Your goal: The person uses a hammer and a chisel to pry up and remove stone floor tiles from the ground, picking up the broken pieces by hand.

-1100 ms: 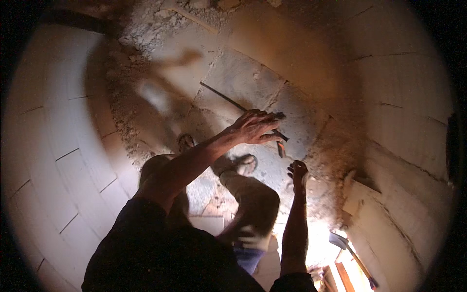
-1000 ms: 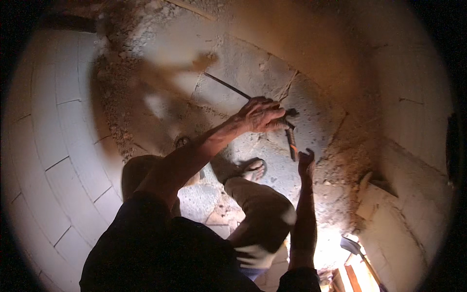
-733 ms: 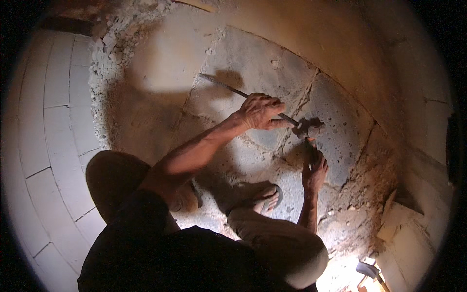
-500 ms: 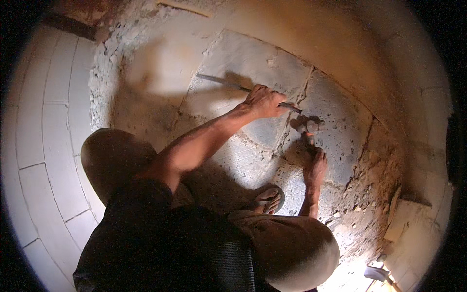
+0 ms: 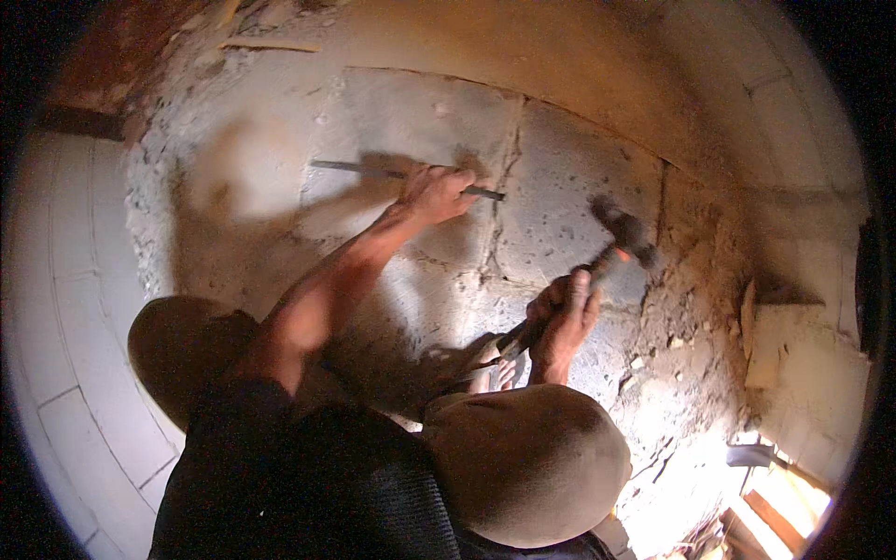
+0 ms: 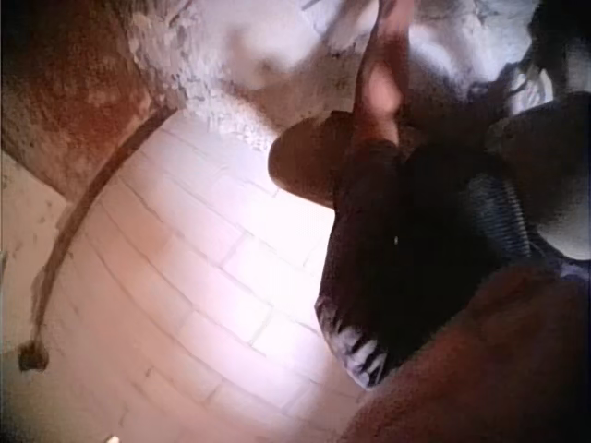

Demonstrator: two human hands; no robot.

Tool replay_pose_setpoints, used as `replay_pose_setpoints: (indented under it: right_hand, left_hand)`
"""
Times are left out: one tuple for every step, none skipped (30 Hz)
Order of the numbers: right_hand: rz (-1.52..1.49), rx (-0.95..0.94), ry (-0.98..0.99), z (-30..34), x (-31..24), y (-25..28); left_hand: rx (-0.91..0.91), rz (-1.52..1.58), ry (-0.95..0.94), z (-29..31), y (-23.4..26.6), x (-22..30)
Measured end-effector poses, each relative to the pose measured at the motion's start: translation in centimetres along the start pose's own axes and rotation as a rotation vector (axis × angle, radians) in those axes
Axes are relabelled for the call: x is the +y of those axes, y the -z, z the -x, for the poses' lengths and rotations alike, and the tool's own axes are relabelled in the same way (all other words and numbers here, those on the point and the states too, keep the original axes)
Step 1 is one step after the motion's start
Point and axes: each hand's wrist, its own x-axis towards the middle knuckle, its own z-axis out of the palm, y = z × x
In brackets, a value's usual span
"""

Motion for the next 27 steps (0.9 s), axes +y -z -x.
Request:
replay_pose_setpoints:
  right_hand:
    - [-0.101, -0.005, -0.007, 0.7, -0.5, -1.2]
    - [-0.173, -0.005, -0.024, 1.3, 0.0, -1.9]
    - [-0.24, 0.002, -0.028, 1.6, 0.2, -2.2]
    - [-0.166, -0.026, -0.087, 1.3, 1.9, -1.9]
    - [-0.091, -0.053, -0.144, 1.0, 3.5, -1.5]
    - [-0.007, -0.156, -0.288, 1.8, 3.7, -2.0]
    - [0.015, -0.143, -0.268, 2.2, 3.7, -2.4]
    - [0.036, -0.128, -0.247, 2.5, 3.6, -2.9]
    - [0.072, -0.106, -0.226, 2.9, 3.5, -2.8]
    - [0.025, -0.078, -0.175, 2.9, 3.3, -2.8]
    - [0.031, -0.03, -0.116, 2.9, 2.4, -2.5]
    - [-0.011, 0.019, -0.075, 3.0, 0.6, -2.9]
    - [-0.051, 0.065, -0.035, 2.9, -0.7, -3.0]
    - [-0.109, 0.025, 0.057, 2.0, -0.4, -1.9]
    - [-0.09, 0.035, 0.07, 1.9, -0.1, -1.6]
    - [-0.089, 0.028, 0.077, 1.7, 0.8, -2.3]
    - [-0.087, 0.022, 0.086, 1.4, 1.8, -2.5]
    - [0.049, -0.043, -0.055, 1.6, 3.1, -3.0]
    - [0.132, -0.193, -0.287, 1.9, 3.2, -2.5]
    - [0.154, -0.168, -0.265, 1.9, 3.3, -2.1]
    - [0.164, -0.152, -0.249, 2.2, 3.4, -2.6]
    - [0.11, -0.139, -0.248, 2.6, 3.0, -2.8]
    - [0.082, -0.097, -0.241, 3.1, 2.3, -2.1]
    - [0.136, -0.058, -0.113, 2.7, 1.7, -1.7]
    - [0.045, -0.039, -0.14, 2.9, 0.3, -0.8]
    - [-0.008, 0.011, -0.097, 2.8, -1.4, -0.7]
    - [-0.061, 0.058, -0.061, 2.7, -2.8, -0.6]
  left_hand:
    - [-0.022, -0.043, 0.024, 0.4, 0.2, 0.2]
    - [-0.044, -0.084, 0.05, 0.7, 0.3, 0.5]
    - [-0.063, -0.116, 0.063, 0.6, 0.3, 0.8]
    - [-0.058, -0.104, 0.073, 0.7, 0.6, 0.8]
    - [-0.053, -0.09, 0.081, 1.0, 0.8, 0.7]
    - [-0.053, -0.077, 0.086, 1.3, 0.9, 0.4]
    - [-0.044, -0.068, 0.073, 1.5, 1.2, 0.0]
    - [-0.035, -0.059, 0.06, 1.7, 1.5, -0.5]
    - [-0.026, -0.033, 0.047, 1.9, 1.4, -0.5]
    - [-0.03, -0.024, 0.054, 2.1, 1.3, -0.5]
    - [-0.035, -0.017, 0.061, 2.2, 1.3, -0.6]
    - [-0.041, -0.006, 0.061, 2.1, 1.3, -0.5]
    - [-0.064, -0.013, 0.083, 2.0, 1.2, -0.2]
    - [-0.087, -0.02, 0.105, 1.7, 1.1, 0.1]
    - [-0.11, -0.019, 0.119, 1.3, 0.7, 0.9]
    - [-0.065, -0.016, 0.081, 1.3, 0.6, 0.5]
    - [-0.02, -0.012, 0.041, 1.3, 0.4, 0.3]
    - [0.021, -0.006, -0.001, 1.4, 0.2, 0.1]
    - [0.015, -0.051, 0.0, 1.6, -0.1, -0.1]
    - [0.008, -0.095, -0.001, 1.8, -0.4, -0.3]
    - [-0.003, -0.156, 0.005, 2.0, 0.2, -0.8]
    - [0.009, -0.153, 0.001, 2.2, 0.9, -1.5]
    - [0.016, -0.114, -0.016, 2.2, 0.8, -0.9]
    - [0.023, -0.076, -0.03, 2.3, 0.5, -0.4]
    - [0.045, -0.048, -0.031, 2.4, 0.1, -0.1]
    - [0.08, -0.028, -0.038, 1.8, 0.1, 0.0]
    - [0.112, -0.01, -0.039, 1.5, 0.1, -0.1]
